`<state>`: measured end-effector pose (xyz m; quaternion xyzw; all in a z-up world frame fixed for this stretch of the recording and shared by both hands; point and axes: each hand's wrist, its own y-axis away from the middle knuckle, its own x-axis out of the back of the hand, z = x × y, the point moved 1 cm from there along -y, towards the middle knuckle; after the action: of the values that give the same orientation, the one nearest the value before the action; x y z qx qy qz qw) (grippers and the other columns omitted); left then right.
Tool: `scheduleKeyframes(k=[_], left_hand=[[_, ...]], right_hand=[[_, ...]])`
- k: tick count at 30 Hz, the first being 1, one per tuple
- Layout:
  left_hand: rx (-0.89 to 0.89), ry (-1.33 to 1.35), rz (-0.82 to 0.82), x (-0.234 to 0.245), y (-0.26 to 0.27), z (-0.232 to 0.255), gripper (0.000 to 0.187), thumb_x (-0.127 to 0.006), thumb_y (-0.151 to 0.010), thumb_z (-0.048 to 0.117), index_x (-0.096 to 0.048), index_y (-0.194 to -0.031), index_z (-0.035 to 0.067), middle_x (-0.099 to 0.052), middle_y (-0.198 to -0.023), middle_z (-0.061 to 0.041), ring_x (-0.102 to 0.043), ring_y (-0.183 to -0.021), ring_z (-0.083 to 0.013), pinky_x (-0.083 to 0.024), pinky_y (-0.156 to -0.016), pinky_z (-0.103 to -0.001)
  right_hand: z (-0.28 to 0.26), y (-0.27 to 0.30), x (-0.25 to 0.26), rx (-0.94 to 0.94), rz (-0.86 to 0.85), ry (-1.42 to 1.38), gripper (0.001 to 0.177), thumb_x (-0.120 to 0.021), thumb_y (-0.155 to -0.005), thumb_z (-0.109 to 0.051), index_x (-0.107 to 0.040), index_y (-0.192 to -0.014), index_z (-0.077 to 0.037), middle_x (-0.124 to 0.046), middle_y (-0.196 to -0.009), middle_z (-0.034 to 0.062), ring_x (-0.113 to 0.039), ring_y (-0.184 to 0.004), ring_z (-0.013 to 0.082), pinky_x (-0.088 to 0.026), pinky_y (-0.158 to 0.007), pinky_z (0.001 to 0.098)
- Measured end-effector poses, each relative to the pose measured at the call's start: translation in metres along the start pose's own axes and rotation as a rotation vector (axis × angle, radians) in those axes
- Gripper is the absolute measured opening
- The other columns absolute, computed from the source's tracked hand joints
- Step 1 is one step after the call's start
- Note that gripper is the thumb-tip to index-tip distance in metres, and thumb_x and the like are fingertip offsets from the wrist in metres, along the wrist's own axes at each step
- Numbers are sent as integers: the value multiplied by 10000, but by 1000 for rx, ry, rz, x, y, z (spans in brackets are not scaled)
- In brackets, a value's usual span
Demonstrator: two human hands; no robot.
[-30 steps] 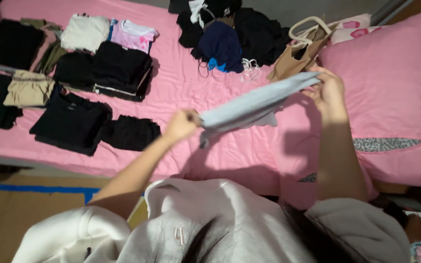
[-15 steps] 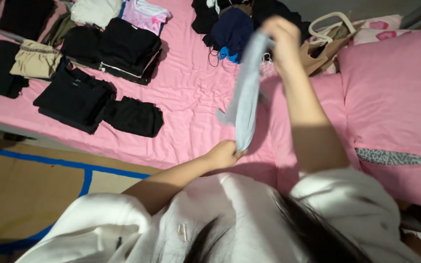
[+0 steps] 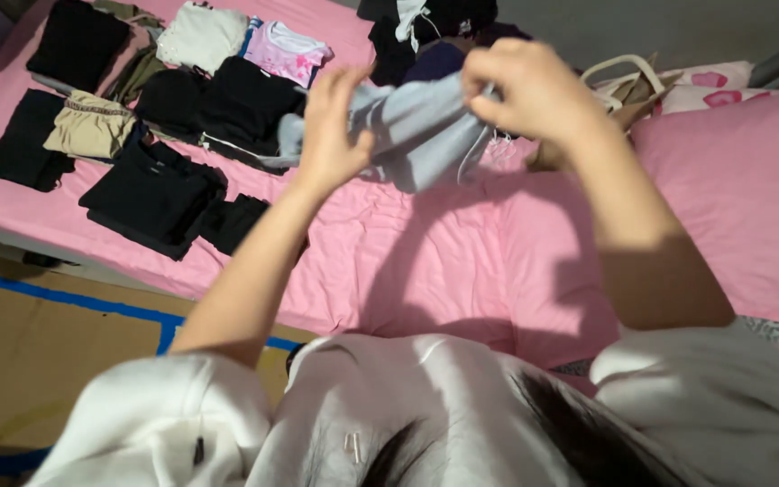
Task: The person folds several garments on a bed, including black shorts, a black long-sleeved top, and a light gray t-shirt. Each item is smoothed, folded into a compact rectangle, and placed in a neat stack on the pink bedsheet.
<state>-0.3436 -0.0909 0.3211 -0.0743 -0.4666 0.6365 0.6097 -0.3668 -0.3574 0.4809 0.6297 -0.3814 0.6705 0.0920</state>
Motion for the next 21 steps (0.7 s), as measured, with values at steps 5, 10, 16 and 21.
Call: scheduleKeyframes(k=[5, 10, 16, 21], left_hand=[[-177, -10, -366, -42, -12, 12, 452, -872, -634, 187, -740, -1038, 32, -674, -1153, -224, -550, -1126, -426, -451, -966, -496], [430, 450, -786, -45, 38, -3, 332, -877, -719, 261, -768, -958, 58, -738, -788, -17, -658, -696, -112, -544, -656, -302], [433, 634, -957, -52, 84, -43, 313, -852, -741, 185, -749, -974, 3, -743, -858, -22, -676, -811, -123, -549, -765, -307], [360, 191, -1052, -40, 108, -83, 373, -827, -709, 174, -758, -1058, 63, -775, -837, -94, -729, -758, -175, -579, -738, -337]], right_hand=[[-21, 23, -3, 150, 96, 223, 274, -789, -885, -121, -760, -1154, -79, -661, -835, 77, -660, -885, 277, -524, -1002, 458], [-6, 64, -7, -23, 225, 194, 135, -801, -898, -150, -749, -1018, -118, -680, -894, 56, -677, -940, 260, -502, -1053, 470], [16, 113, -18, -220, 247, 98, 105, -780, -899, -121, -769, -1002, -104, -737, -936, 72, -682, -936, 283, -506, -941, 441], [20, 152, -11, -473, 308, -32, 114, -755, -940, -100, -764, -1050, -72, -743, -966, 97, -694, -888, 274, -529, -830, 390]])
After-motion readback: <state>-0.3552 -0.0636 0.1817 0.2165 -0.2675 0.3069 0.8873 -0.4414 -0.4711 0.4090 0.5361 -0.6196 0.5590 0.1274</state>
